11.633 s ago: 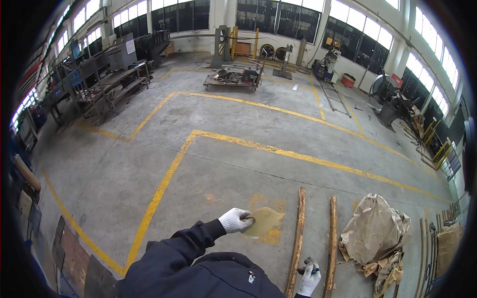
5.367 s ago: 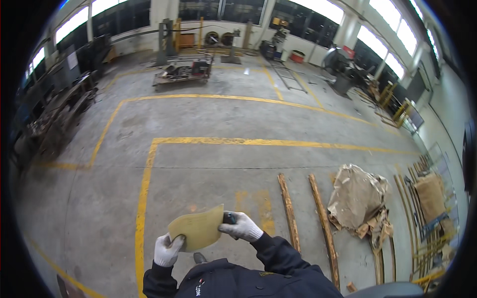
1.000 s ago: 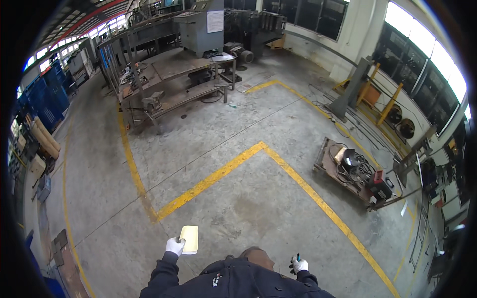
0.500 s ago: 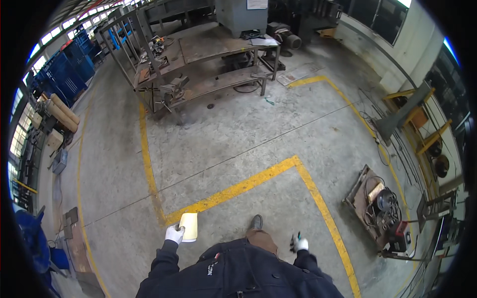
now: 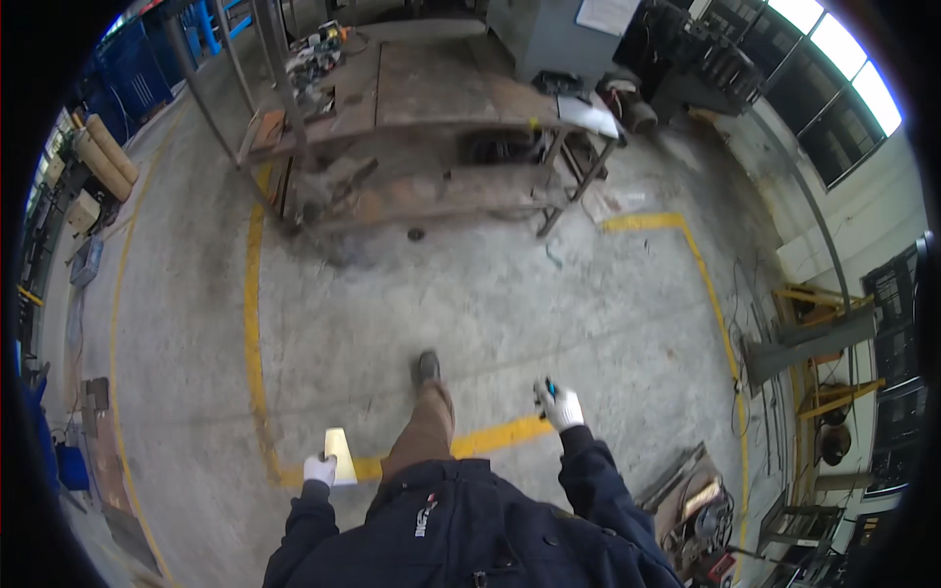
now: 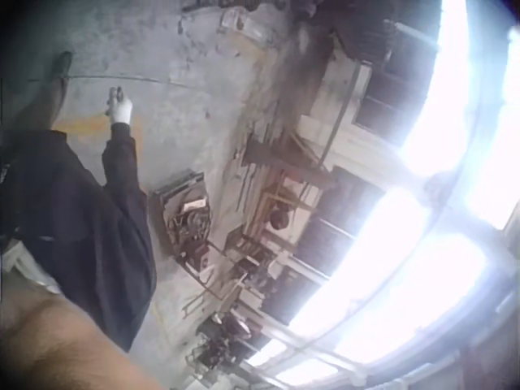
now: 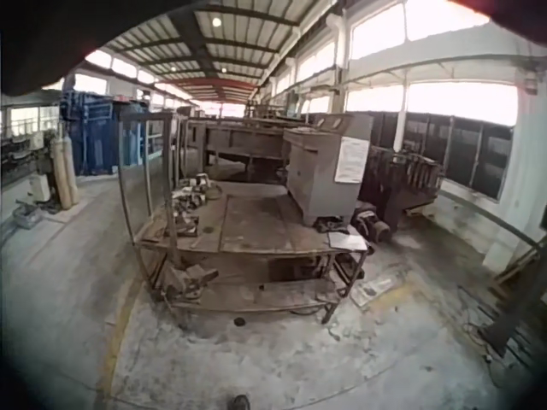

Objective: The worker checks a logbook, inspects large metal coils on the fabrication floor, and records data on a yellow card at a control station.

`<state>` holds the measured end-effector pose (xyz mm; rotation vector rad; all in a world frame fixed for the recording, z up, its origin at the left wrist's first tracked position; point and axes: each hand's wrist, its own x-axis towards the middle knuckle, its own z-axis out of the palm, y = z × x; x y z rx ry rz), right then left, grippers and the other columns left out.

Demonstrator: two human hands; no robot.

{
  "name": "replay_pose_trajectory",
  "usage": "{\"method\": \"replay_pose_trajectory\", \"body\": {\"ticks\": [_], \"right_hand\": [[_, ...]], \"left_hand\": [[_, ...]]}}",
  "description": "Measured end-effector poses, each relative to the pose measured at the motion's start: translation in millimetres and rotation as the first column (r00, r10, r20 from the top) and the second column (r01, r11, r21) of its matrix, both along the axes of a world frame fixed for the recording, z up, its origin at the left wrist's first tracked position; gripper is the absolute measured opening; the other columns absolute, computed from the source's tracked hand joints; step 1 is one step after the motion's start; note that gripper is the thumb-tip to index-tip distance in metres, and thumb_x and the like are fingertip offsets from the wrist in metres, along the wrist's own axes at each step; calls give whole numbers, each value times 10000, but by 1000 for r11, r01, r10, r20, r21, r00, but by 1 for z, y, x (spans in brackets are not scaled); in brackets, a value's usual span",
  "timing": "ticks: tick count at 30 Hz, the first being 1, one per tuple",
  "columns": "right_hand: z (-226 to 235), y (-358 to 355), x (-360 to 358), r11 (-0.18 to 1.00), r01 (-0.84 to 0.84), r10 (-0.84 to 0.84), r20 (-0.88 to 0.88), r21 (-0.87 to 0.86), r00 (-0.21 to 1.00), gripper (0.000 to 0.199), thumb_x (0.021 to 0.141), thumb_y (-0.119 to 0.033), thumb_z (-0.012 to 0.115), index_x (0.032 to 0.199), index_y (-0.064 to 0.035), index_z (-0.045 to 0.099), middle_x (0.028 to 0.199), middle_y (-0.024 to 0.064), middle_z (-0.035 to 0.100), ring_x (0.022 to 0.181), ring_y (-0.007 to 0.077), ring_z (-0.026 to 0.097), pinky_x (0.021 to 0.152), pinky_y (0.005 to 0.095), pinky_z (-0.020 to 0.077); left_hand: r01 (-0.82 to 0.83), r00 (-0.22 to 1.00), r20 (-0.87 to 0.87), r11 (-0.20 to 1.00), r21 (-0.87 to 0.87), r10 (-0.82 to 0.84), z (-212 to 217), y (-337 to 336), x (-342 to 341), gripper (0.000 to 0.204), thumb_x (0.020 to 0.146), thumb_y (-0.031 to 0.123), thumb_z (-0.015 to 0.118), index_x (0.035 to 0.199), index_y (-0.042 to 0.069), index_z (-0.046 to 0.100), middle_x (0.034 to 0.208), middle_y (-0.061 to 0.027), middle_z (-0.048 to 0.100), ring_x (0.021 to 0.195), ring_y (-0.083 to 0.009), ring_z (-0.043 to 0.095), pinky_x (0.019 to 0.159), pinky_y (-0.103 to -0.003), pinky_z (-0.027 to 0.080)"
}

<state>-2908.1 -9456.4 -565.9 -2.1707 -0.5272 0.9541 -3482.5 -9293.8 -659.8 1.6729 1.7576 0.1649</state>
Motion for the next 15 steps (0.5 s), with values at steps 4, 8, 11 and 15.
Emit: {"method": "replay_pose_trajectory", "body": {"ticks": [4, 8, 11, 15], "right_hand": [[-10, 64, 88, 982, 112, -94, 123, -154, 988, 474, 924, -445, 644, 1028, 11, 720, 724, 127, 716, 536, 208, 673, 550, 349, 550], [5, 132, 164, 923, 360, -364, -3, -135, 931, 450, 922, -413, 655, 914, 33, 711, 685, 124, 687, 514, 200, 642, 463, 346, 539], [-7, 220, 233, 910, 376, -384, -16, -178, 923, 494, 945, -458, 616, 989, 25, 706, 705, 130, 710, 454, 233, 658, 396, 331, 447], [-32, 378, 338, 944, 275, -285, -28, -184, 958, 480, 957, -458, 604, 980, 11, 707, 712, 119, 708, 459, 218, 657, 386, 333, 436]], "left_hand": [[157, 986, -46, 986, -61, -160, 24, 182, 131, 381, 839, 319, 623, 969, -25, 722, 844, -278, 681, 857, -444, 675, 745, -484, 534], [297, 952, 76, 955, 10, -297, 127, 351, 274, 372, 873, 318, 606, 990, -20, 708, 890, -274, 686, 859, -420, 672, 744, -447, 528], [391, 914, 97, 919, 38, -393, 153, 478, 363, 377, 893, 310, 624, 1036, -31, 698, 895, -255, 701, 836, -360, 694, 741, -397, 533], [321, 820, 461, 940, 117, -338, 165, 629, 475, 339, 927, 254, 650, 1060, -56, 686, 846, -201, 718, 786, -215, 698, 732, -329, 528]]}}
